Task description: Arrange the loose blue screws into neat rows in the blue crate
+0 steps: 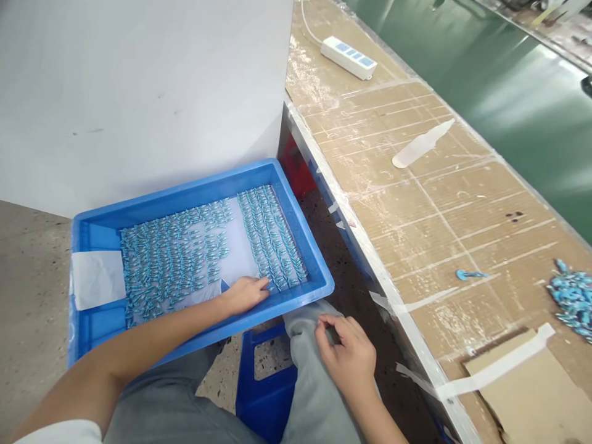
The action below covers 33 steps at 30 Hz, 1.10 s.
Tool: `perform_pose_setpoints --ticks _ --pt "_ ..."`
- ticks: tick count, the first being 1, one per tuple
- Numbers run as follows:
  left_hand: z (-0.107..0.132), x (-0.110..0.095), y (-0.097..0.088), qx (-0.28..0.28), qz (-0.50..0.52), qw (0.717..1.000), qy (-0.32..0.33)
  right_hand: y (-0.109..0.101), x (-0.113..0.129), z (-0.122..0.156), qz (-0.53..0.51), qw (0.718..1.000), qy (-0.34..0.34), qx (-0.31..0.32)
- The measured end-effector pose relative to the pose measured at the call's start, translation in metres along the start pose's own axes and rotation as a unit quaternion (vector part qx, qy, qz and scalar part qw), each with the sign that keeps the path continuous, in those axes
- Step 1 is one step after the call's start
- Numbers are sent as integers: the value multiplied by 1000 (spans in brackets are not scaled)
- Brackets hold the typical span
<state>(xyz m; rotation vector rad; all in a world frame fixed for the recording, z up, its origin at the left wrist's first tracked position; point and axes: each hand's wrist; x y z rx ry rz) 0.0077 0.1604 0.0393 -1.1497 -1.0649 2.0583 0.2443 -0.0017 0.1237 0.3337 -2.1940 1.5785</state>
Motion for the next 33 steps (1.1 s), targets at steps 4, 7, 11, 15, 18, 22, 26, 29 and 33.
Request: perform_pose_setpoints --ticks 4,7,11,15,18,22,26,29,33 --pt "1 -1 -3 10 -26 1000 -8 -1 1 -1 2 1000 -1 -1" --pt "1 -2 -4 8 -21 1000 -2 -1 0 0 4 1000 1 0" --pt "-1 -2 -1 15 3 1000 -11 0 -1 2 8 1000 1 4" --pt "-2 0 2 1 18 1000 -11 0 0 1 7 1000 -1 -2" --pt "-1 0 2 -8 4 1000 -4 -1 2 -1 5 1000 -6 -6" --pt "2 -1 0 -2 -41 999 15 -2 4 -2 2 1000 -14 -11" --pt "2 0 0 2 -53 999 7 -1 4 -3 1 1000 -18 -12" --pt "0 1 4 -6 -59 998 9 0 3 -2 1 1000 -19 -9" --pt "2 0 8 -29 -79 996 22 1 3 -2 2 1000 -19 -12"
Point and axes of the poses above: each hand's wrist, its own z-axis away from the middle knuckle, its own y-axis out of the palm, x = y × z, and after that the axes turned 2 degrees about z, right-handed
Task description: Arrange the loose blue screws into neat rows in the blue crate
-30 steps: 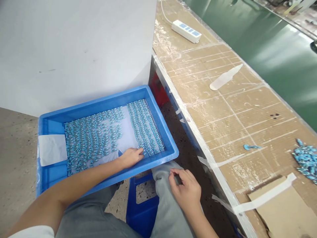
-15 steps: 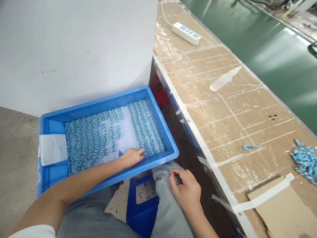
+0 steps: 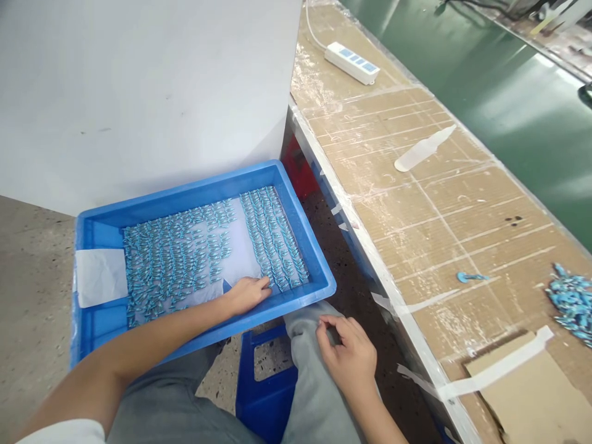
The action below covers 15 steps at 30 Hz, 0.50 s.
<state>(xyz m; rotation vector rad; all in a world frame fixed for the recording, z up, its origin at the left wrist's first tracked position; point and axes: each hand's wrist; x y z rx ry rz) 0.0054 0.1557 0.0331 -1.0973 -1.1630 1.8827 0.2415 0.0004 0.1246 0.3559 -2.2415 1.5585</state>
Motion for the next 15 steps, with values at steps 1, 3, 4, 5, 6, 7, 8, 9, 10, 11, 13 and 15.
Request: perform_pose_setpoints --ticks 1,3,4,5,6,7,8,9,10,11,13,15 --pt "2 0 -1 -7 -4 1000 3 0 0 0 0 1000 0 1" --pt "8 2 -5 -31 0 999 6 -1 1 -1 2 1000 0 1" --pt "11 6 -10 -54 11 998 2 -1 1 -1 2 1000 -1 1" --pt "15 12 -16 -84 24 996 -13 -2 2 -1 4 1000 -1 1" --pt "18 21 -23 -121 37 991 -38 -2 2 -2 4 1000 -2 1" --pt "21 32 -31 -163 47 982 -78 -2 1 -2 3 1000 -3 2" --pt "23 45 -40 -202 52 969 -129 -2 1 -2 2 1000 -5 3" --pt "24 60 -50 -233 53 954 -179 -2 0 -2 1 1000 -6 6" --pt "23 75 -59 -250 52 941 -224 -1 -1 -2 1 1000 -8 8" --pt "21 90 -68 -252 48 932 -255 0 -1 -1 1 1000 -9 11" --pt "15 117 -83 -222 46 923 -311 1 -3 0 3 1000 -10 17" --pt "6 136 -91 -175 59 915 -357 2 -3 0 4 1000 -10 23"
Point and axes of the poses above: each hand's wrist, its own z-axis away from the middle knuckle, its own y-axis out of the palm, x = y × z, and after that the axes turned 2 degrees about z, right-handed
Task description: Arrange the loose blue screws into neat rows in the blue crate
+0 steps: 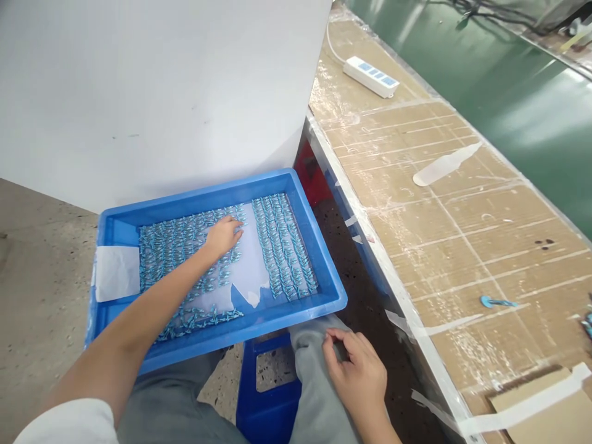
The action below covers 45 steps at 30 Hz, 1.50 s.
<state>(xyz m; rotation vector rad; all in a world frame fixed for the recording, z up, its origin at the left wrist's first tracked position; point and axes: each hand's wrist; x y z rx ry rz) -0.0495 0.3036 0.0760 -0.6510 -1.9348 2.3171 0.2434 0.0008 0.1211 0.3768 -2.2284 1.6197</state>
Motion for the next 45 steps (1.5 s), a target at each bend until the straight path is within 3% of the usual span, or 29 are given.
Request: perform_pose_setpoints --ticks 5,13,16,19,23,27,32,37,45 --pt "-23 2 5 62 -24 996 -58 -1 2 -2 3 1000 -2 -3" --pt "-14 -2 12 95 -79 992 -8 -3 3 -4 0 1000 -5 -13" --pt "10 -10 14 87 -50 995 20 -3 2 -3 -6 1000 -4 -16" --pt "50 -23 19 88 33 994 63 -2 1 -2 -8 1000 2 -14" --pt "105 -44 35 173 151 962 145 -2 0 -1 -5 1000 13 -11" --pt "128 -60 59 223 176 941 181 -2 1 0 -5 1000 15 -9" --pt "123 -67 75 246 147 925 251 -2 3 0 -5 1000 19 -8" --pt "116 -71 81 261 145 914 276 -2 2 1 -7 1000 22 -10" --pt "115 -75 78 229 57 927 292 -3 2 -1 -11 1000 21 -12"
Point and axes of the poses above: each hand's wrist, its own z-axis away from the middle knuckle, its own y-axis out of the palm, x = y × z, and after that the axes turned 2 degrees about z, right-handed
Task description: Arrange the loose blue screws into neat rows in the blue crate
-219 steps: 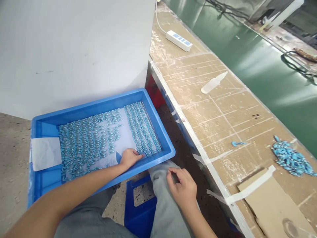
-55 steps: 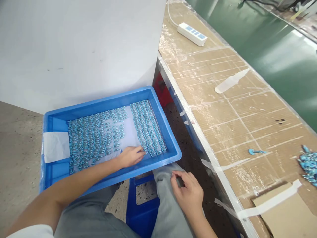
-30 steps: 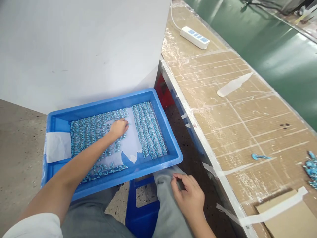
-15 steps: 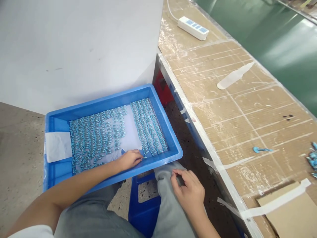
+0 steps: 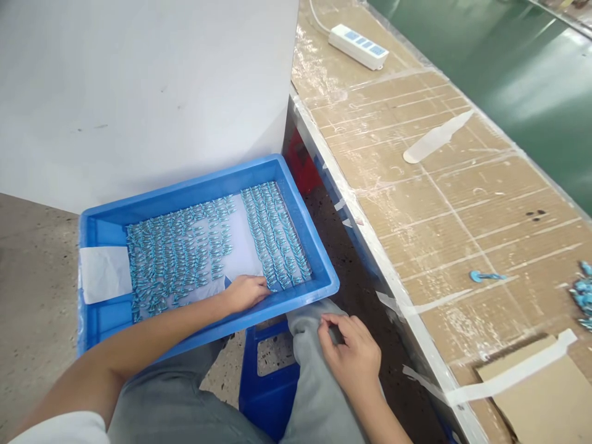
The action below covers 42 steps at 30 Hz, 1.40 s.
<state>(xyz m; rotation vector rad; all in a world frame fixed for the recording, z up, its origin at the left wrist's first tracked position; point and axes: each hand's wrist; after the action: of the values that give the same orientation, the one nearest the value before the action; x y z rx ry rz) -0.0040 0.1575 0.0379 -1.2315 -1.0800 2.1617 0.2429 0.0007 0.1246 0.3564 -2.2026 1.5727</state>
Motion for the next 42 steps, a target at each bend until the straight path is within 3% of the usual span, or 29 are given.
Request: perform_pose_setpoints --ticks 14,42 --pt "-8 0 0 18 -62 998 11 0 -2 1 -4 1000 5 4" --pt "-9 2 4 -23 -38 999 19 1 -4 3 -3 1000 5 8"
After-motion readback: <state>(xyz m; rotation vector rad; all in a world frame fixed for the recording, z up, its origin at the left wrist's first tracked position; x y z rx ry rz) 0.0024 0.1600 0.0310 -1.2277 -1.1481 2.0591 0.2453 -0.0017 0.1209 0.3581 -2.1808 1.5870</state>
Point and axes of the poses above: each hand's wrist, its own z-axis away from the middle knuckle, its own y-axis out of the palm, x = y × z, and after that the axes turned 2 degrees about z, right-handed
